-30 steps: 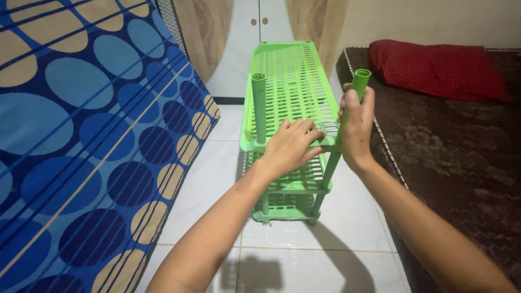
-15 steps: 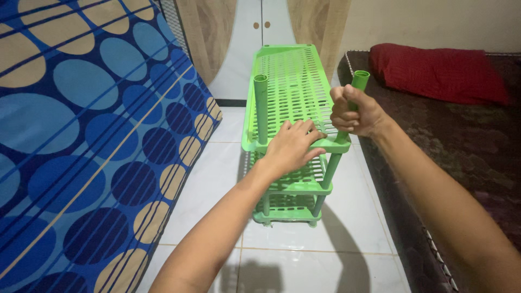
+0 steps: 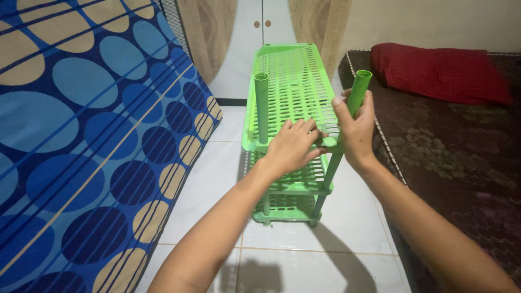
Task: The person repeatedly assembles and disassembles a green plastic three-tier dish rack by inserting and removing its vertical support poles. The person handles the rack trays and poles, aligning the poles into the tray holes and then pulling them out again.
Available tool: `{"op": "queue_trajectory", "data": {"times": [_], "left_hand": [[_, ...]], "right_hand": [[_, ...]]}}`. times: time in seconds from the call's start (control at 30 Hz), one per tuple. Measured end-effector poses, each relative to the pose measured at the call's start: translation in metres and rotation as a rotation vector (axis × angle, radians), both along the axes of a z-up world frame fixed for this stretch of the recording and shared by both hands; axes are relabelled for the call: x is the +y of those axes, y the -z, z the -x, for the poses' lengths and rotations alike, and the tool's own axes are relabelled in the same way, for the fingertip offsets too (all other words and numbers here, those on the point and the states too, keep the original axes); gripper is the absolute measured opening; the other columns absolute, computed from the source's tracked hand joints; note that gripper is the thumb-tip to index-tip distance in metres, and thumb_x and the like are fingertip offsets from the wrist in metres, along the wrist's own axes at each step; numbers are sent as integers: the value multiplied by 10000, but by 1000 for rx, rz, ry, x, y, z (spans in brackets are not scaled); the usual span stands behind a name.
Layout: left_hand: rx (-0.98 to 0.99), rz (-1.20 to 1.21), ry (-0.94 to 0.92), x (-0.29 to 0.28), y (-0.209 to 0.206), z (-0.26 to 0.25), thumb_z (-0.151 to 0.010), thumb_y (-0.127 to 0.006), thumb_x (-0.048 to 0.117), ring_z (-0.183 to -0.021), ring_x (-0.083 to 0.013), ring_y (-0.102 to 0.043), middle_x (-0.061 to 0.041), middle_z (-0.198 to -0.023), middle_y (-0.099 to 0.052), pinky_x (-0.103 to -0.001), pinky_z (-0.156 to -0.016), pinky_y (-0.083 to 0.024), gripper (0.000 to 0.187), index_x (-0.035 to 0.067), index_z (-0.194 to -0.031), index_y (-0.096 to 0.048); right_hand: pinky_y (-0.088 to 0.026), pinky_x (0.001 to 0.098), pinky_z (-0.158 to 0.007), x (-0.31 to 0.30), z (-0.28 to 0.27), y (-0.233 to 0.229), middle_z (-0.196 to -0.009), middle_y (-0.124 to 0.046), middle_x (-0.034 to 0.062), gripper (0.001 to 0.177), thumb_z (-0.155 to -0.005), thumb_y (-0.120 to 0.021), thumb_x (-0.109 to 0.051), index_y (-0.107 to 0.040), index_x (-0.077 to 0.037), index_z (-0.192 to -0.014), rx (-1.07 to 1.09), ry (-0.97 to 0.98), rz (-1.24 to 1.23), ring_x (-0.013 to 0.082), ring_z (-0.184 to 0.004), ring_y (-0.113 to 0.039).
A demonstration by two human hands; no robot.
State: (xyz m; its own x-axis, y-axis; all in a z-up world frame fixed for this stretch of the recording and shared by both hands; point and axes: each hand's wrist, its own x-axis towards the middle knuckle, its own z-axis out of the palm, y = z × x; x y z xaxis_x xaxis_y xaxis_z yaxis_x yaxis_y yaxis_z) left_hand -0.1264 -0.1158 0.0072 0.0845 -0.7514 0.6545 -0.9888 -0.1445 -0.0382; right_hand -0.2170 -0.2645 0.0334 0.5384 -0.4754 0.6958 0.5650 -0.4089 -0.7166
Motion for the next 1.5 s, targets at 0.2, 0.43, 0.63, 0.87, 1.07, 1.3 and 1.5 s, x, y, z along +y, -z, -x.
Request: {"op": "queue_trajectory", "data": {"times": [0.2,0.43,0.63,0.87,1.07,1.3,1.5], "left_hand": [[22,19,22,1,1,1,-902,-712,423,-1032,-232,-585,-37,-1064,-592,-415,-886,-433,357,175,-1160,-713],[14,26,22,1,1,0,-897,-709,427,-1024,-234,-587,-41,-1057,-592,-415,-878,-432,365,172,-1159,-707],[15,38,33,1,2,0,-901,-720,420,-1023,-231,-588,-36,-1061,-591,-410,-878,-435,360,170,-1159,-707],[-19,12,-10,-2,3,0,-869,-726,423,-1000,-238,-589,-47,-1054,-591,-421,-858,-433,372,175,-1147,-711],[-1,34,26,0,3,0,-906,-709,424,-1019,-237,-585,-42,-1059,-589,-417,-872,-432,352,175,-1154,-707],[18,23,26,0,3,0,-907,-705,426,-1020,-230,-585,-37,-1055,-589,-414,-876,-429,364,174,-1170,-706],[11,27,19,-1,2,1,-902,-708,428,-1023,-238,-586,-41,-1063,-591,-419,-877,-430,358,175,-1156,-704]], "right_hand": [[-246,265,-418,-48,-9,-9,-583,-331,-83,430,-1002,-691,-385,-406,-184,-750,220,-530,-305,64,-464,-296],[-303,284,-433,-89,-27,-15,-501,-300,-78,577,-980,-713,-478,-349,-207,-622,456,-975,-297,88,-435,-324],[-491,284,-740,-35,1,-4,-830,-560,-4,282,-1012,-632,-365,-580,-90,-983,211,-156,-96,109,-781,-565],[-472,292,-836,11,4,3,-1014,-532,14,298,-1072,-667,-215,-486,-50,-1242,-37,137,74,99,-931,-532],[-301,282,-452,-22,-8,-7,-649,-416,-55,297,-1031,-658,-297,-454,-143,-881,130,-214,-243,78,-513,-372],[-293,289,-399,-71,-15,-11,-548,-315,-58,519,-1055,-623,-422,-345,-187,-685,367,-767,-257,84,-448,-301],[-406,269,-545,-55,-7,-16,-616,-380,-46,387,-1035,-652,-364,-428,-147,-806,404,-547,-208,84,-550,-409]]}}
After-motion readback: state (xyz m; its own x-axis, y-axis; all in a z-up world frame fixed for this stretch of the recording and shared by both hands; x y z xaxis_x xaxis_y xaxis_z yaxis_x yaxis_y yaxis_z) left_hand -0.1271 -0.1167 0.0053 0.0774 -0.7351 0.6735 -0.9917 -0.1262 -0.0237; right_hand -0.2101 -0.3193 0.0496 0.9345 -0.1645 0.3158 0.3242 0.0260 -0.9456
